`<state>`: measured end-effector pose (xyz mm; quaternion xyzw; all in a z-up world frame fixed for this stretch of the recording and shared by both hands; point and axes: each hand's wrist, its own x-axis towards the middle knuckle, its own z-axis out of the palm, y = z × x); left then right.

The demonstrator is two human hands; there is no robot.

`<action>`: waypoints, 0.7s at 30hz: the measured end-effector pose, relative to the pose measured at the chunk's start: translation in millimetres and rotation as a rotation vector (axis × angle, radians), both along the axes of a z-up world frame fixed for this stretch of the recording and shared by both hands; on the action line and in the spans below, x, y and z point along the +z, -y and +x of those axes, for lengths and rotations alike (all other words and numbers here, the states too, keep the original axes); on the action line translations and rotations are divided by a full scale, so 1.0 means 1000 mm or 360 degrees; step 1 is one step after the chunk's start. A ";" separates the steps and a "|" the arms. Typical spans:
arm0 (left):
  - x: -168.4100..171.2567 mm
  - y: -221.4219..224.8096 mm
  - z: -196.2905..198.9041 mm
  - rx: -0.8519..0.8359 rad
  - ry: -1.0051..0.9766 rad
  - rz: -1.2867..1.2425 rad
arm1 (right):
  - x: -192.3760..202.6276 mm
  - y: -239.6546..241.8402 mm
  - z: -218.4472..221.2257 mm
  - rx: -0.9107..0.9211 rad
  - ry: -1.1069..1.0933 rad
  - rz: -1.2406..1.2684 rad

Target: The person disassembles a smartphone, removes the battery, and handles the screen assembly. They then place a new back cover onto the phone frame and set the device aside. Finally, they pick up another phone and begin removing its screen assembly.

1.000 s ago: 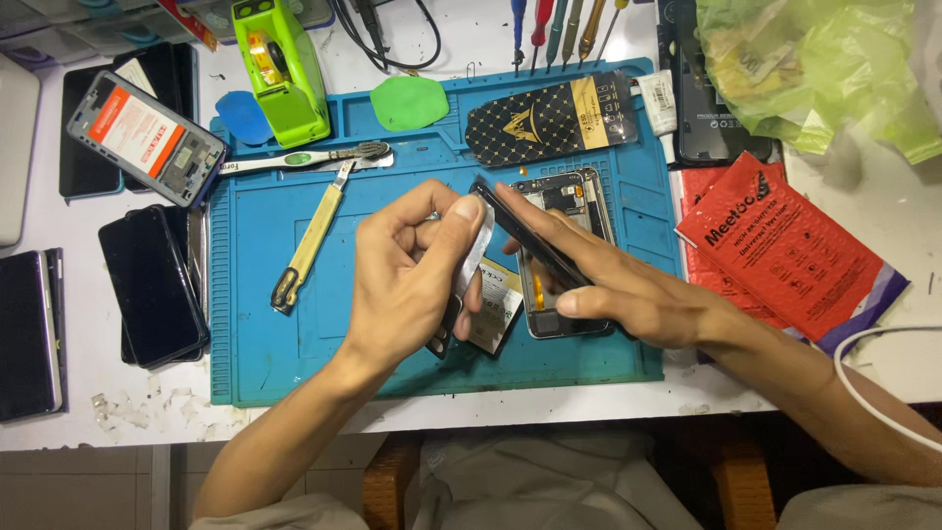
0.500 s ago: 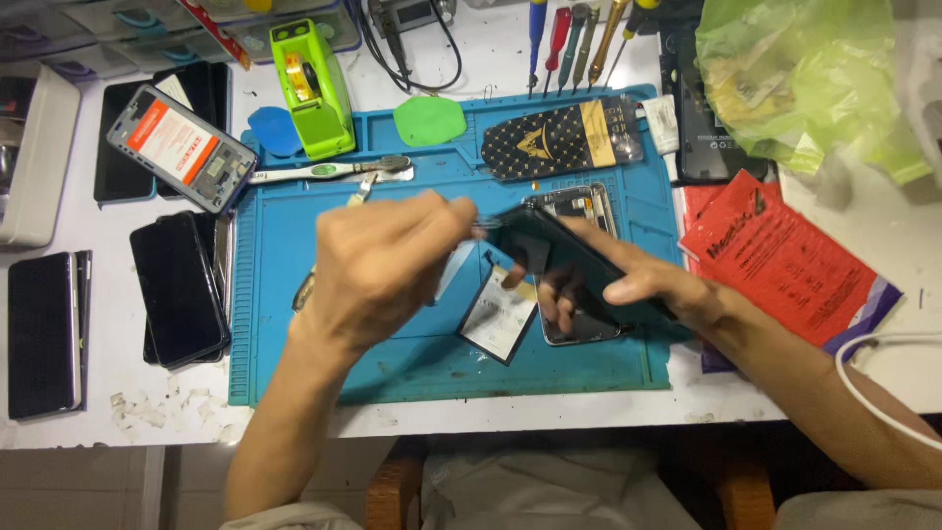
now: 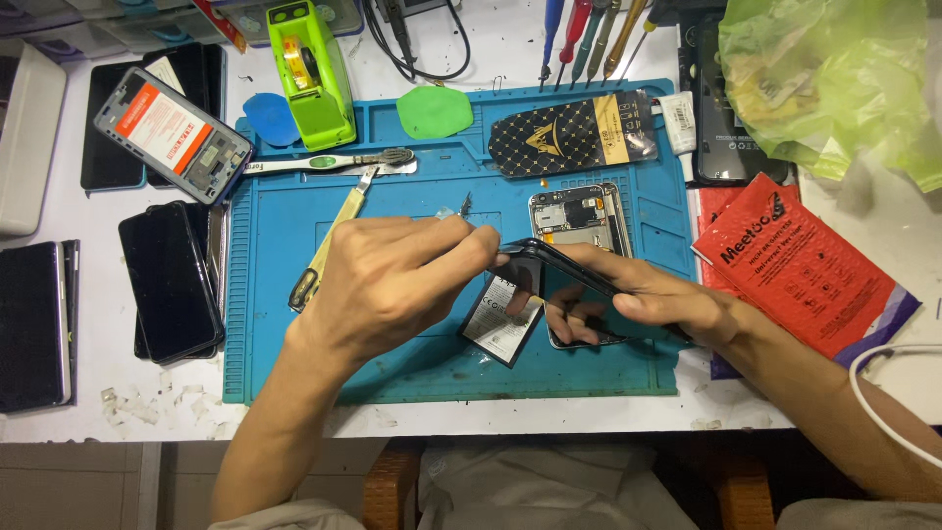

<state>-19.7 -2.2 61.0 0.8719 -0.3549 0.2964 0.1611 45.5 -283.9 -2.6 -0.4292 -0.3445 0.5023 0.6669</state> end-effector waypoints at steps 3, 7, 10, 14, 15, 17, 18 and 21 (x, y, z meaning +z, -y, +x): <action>0.000 -0.001 0.000 0.0076 0.0019 0.0099 | -0.004 -0.001 0.000 -0.0028 0.0038 0.0082; 0.002 0.000 -0.001 0.0067 0.0083 0.0055 | 0.015 -0.003 -0.001 -0.0047 0.0112 0.0057; 0.004 0.005 -0.002 -0.0010 0.0007 -0.0079 | 0.015 -0.004 -0.004 -0.0112 0.0100 0.0084; 0.007 0.012 0.000 0.0000 -0.0095 -0.0040 | -0.005 -0.005 -0.004 -0.0219 0.0128 0.0260; 0.008 0.013 -0.001 0.0011 -0.0058 0.0049 | -0.007 -0.005 -0.006 -0.0239 0.0107 0.0260; 0.001 0.013 -0.002 0.0006 -0.0074 -0.0066 | -0.005 -0.005 -0.004 -0.0185 0.0066 0.0327; -0.001 0.012 -0.003 0.0005 -0.0084 -0.0180 | -0.003 -0.006 -0.003 -0.0126 0.0030 0.0394; 0.005 0.007 -0.004 0.0031 -0.0062 -0.0083 | -0.003 -0.007 -0.001 -0.0100 0.0091 0.0414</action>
